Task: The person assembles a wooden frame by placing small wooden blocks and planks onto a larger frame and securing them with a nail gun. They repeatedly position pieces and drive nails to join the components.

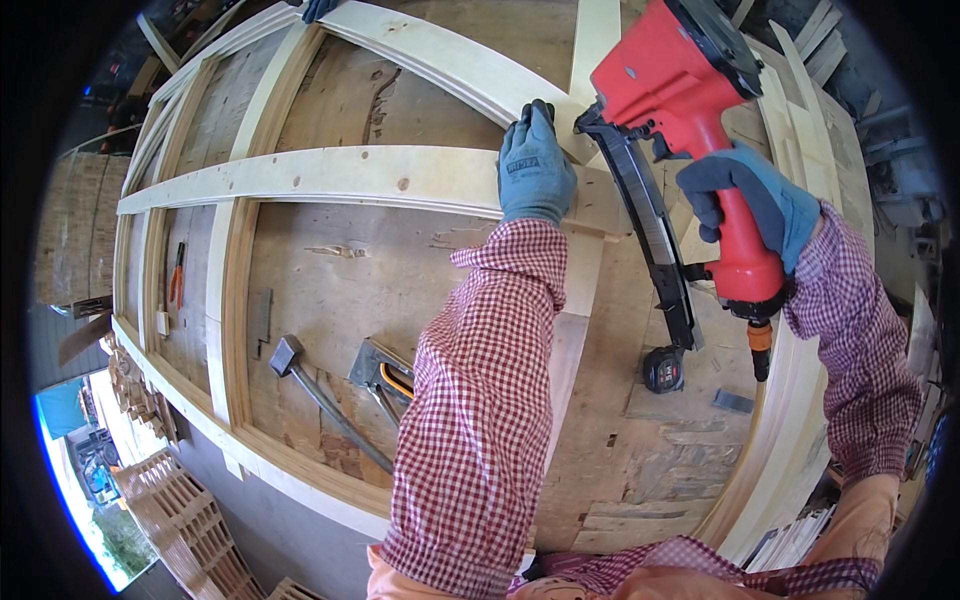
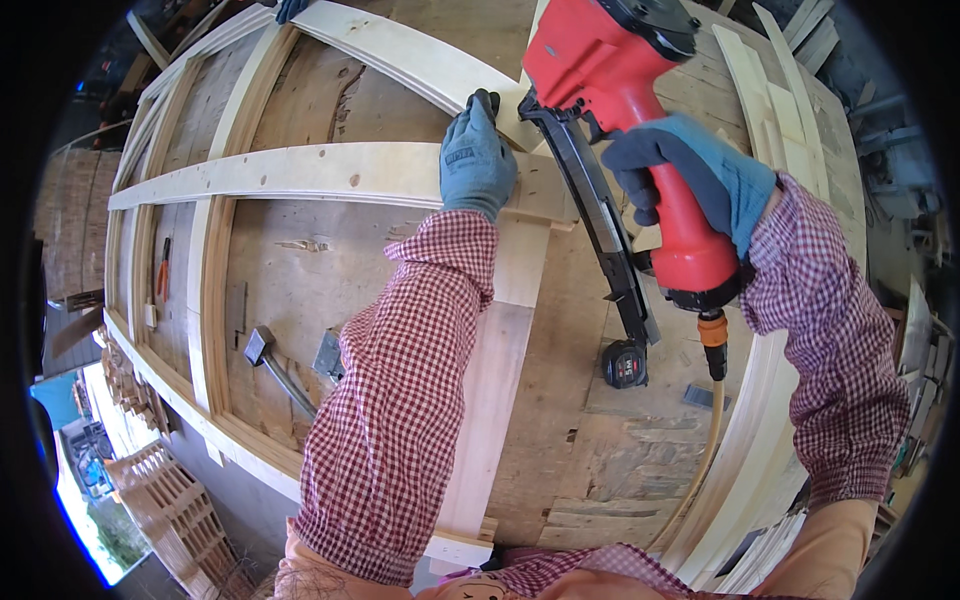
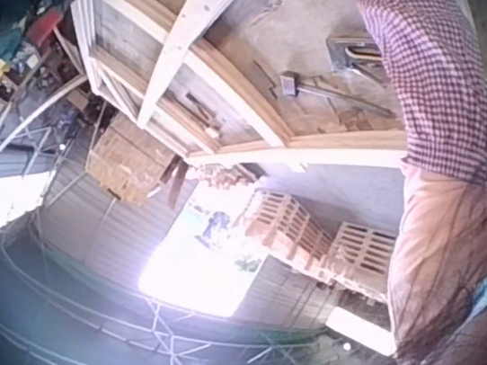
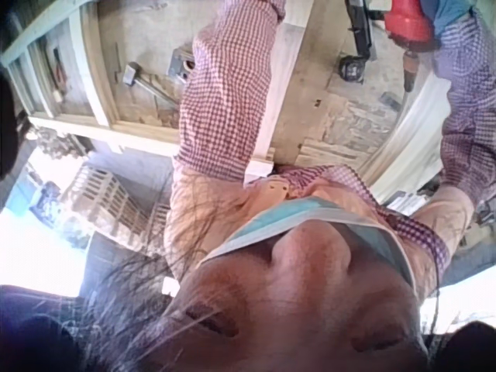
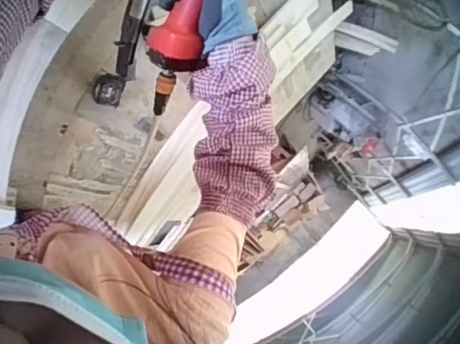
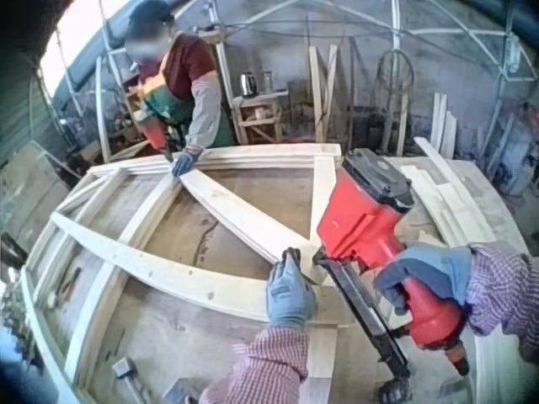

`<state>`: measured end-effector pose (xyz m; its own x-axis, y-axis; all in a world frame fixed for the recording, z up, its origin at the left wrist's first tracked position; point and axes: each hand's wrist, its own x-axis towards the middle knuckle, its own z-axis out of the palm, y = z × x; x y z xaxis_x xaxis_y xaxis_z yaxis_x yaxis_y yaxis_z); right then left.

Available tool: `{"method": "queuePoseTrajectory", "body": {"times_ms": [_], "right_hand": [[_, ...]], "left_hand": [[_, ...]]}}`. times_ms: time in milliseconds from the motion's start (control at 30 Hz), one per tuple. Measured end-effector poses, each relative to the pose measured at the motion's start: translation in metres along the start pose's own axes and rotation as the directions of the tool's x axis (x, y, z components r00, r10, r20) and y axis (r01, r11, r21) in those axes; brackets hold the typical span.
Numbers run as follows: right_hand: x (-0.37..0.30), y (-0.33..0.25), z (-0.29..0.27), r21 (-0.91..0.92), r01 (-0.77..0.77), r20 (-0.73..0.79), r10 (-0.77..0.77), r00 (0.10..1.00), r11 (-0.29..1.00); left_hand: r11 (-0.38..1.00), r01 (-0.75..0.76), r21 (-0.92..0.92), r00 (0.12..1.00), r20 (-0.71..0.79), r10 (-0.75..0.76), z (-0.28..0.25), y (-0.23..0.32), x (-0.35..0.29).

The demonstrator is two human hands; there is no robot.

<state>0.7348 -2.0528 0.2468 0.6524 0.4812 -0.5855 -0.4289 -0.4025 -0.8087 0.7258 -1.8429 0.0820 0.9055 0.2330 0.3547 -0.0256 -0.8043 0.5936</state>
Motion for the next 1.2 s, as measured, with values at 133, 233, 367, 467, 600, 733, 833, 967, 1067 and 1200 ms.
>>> {"method": "queuePoseTrajectory", "body": {"times_ms": [133, 233, 367, 467, 600, 733, 833, 967, 1067, 1200], "right_hand": [[-0.005, -0.005, 0.004, 0.024, 0.015, -0.031, -0.015, 0.999, 1.000], [-0.009, -0.008, 0.006, -0.099, -0.025, 0.002, 0.025, 1.000, 0.995], [-0.010, -0.006, 0.011, -0.059, 0.012, 0.007, -0.012, 1.000, 0.998], [-0.009, -0.007, 0.009, -0.072, -0.017, -0.014, 0.016, 1.000, 0.997], [-0.015, -0.002, 0.012, -0.052, -0.036, -0.043, 0.034, 0.998, 0.998], [-0.023, -0.004, 0.012, -0.030, -0.056, -0.061, 0.054, 0.997, 0.998], [-0.047, 0.002, 0.027, 0.093, -0.049, -0.184, 0.066, 0.981, 0.994], [-0.102, 0.038, 0.022, 0.281, -0.135, -0.245, 0.207, 0.947, 0.950], [-0.165, 0.086, 0.017, 0.330, -0.116, -0.298, 0.220, 0.929, 0.937], [-0.239, 0.138, 0.028, 0.392, -0.292, -0.430, 0.454, 0.780, 0.872]], "left_hand": [[0.999, 0.030, -0.017, 0.998, 0.059, -0.029, -0.001, -0.002, 0.000], [0.999, 0.039, -0.032, 0.995, 0.090, -0.036, -0.001, 0.000, 0.001], [0.997, 0.071, -0.027, 0.992, 0.110, -0.068, -0.004, -0.001, 0.002], [0.998, 0.064, -0.006, 0.992, 0.107, -0.063, 0.002, -0.006, 0.000], [1.000, 0.024, 0.018, 1.000, 0.004, -0.024, 0.001, -0.001, -0.001], [0.999, 0.037, -0.016, 0.999, 0.031, -0.036, 0.000, -0.002, 0.000], [0.999, 0.038, -0.012, 0.999, 0.024, -0.038, 0.002, -0.002, 0.001], [0.998, 0.026, -0.062, 0.999, 0.028, -0.024, 0.000, -0.001, 0.001], [1.000, 0.018, -0.009, 1.000, 0.004, -0.018, 0.003, 0.004, 0.001], [0.998, -0.005, -0.067, 0.996, -0.089, -0.001, -0.004, -0.006, -0.004]]}}
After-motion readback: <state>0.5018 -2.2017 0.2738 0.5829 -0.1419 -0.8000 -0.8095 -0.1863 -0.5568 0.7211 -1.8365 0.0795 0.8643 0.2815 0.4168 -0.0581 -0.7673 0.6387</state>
